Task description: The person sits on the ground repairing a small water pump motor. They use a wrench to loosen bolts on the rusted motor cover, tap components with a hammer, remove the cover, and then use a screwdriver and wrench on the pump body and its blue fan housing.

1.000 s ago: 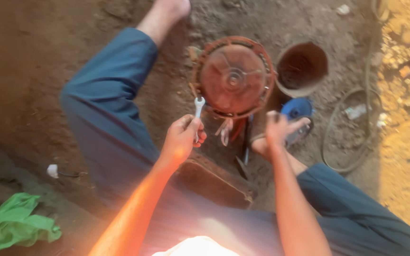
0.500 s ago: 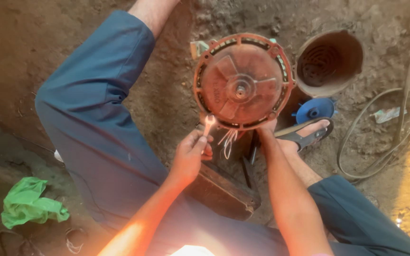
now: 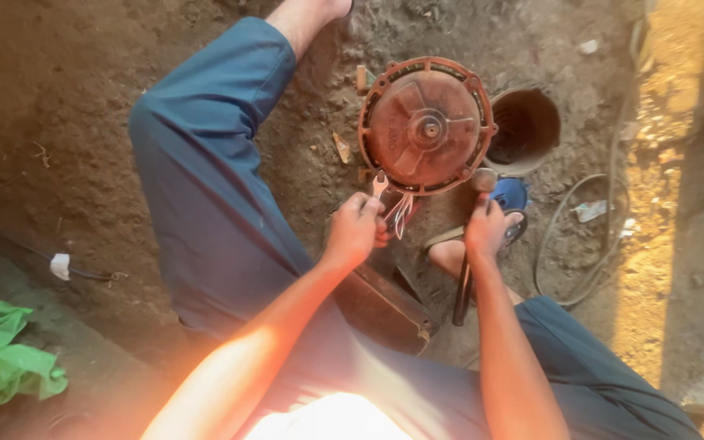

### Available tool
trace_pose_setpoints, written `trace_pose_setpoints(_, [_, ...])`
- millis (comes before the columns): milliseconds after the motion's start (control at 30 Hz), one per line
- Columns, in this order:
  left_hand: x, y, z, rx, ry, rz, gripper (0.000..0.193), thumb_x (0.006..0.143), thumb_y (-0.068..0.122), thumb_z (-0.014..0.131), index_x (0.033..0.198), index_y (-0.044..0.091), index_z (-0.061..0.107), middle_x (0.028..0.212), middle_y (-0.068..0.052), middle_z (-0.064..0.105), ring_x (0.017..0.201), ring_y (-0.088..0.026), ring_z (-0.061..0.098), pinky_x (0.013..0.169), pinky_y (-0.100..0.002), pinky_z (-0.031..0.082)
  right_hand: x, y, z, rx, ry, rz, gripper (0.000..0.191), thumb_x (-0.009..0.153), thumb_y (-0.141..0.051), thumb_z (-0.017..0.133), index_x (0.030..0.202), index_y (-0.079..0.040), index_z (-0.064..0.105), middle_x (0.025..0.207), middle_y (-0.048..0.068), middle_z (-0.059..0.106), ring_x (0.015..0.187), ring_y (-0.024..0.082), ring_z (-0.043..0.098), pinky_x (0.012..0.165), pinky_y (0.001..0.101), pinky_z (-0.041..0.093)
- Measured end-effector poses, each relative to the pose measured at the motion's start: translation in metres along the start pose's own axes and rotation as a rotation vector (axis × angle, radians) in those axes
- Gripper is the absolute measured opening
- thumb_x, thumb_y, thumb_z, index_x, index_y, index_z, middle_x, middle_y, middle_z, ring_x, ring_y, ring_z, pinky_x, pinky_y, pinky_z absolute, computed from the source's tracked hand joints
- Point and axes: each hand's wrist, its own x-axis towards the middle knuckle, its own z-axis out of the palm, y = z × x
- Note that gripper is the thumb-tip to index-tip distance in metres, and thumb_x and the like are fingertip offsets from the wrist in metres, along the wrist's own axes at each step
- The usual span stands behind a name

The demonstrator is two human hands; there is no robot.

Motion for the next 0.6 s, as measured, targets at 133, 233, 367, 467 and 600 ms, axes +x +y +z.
trace_pose_setpoints(133, [0.009, -0.012, 0.012, -0.087, 0.015, -0.001, 0.023, 0.103, 0.023, 0.052, 0.094, 0.003, 0.061, 0.070, -0.006, 0.065, 0.054, -0.015, 0.066, 0.051, -0.032, 0.057, -0.003, -0.032, -0.055, 0.686, -0.237, 0.401, 0.038, 0.113, -0.041, 0.049, 0.109, -0.004, 0.061, 0.077, 0.010, 0.056, 0.058, 0.016, 0.050, 0.049, 0.0308, 0.039])
trace_pose_setpoints(233, [0.009, -0.013, 0.013, -0.048, 0.050, 0.034, 0.024, 0.103, 0.023, 0.054, 0.094, 0.002, 0.063, 0.071, -0.006, 0.067, 0.055, -0.015, 0.066, 0.050, -0.032, 0.057, -0.013, -0.068, -0.093, 0.953, -0.302, 0.294, 0.032, 0.108, -0.041, 0.050, 0.115, -0.011, 0.053, 0.073, 0.001, 0.054, 0.050, 0.008, 0.046, 0.042, 0.0232, 0.037])
trace_pose_setpoints(367, [0.005, -0.001, 0.013, -0.030, 0.059, -0.002, 0.024, 0.101, 0.021, 0.055, 0.095, 0.000, 0.065, 0.074, -0.009, 0.072, 0.057, -0.015, 0.070, 0.050, -0.031, 0.057, -0.030, -0.107, -0.118, 1.020, -0.385, 0.128, 0.036, 0.102, -0.042, 0.058, 0.118, -0.011, 0.050, 0.074, 0.000, 0.055, 0.051, 0.008, 0.049, 0.043, 0.0239, 0.038])
trace_pose_setpoints(467, [-0.001, 0.010, 0.013, -0.011, -0.012, 0.054, 0.024, 0.101, 0.020, 0.056, 0.097, -0.001, 0.068, 0.077, -0.010, 0.076, 0.059, -0.014, 0.070, 0.051, -0.029, 0.055, -0.036, -0.124, -0.115, 0.945, -0.456, 0.065, 0.034, 0.101, -0.037, 0.066, 0.111, -0.008, 0.050, 0.070, -0.001, 0.052, 0.051, 0.008, 0.047, 0.045, 0.0237, 0.037])
trace_pose_setpoints(600, [-0.011, 0.017, 0.004, -0.013, -0.046, 0.078, 0.025, 0.100, 0.020, 0.057, 0.096, -0.001, 0.069, 0.076, -0.010, 0.075, 0.056, -0.012, 0.068, 0.051, -0.028, 0.055, -0.037, -0.136, -0.104, 0.854, -0.491, 0.060, 0.032, 0.103, -0.033, 0.069, 0.105, -0.007, 0.051, 0.070, -0.002, 0.051, 0.051, 0.007, 0.045, 0.044, 0.0232, 0.033])
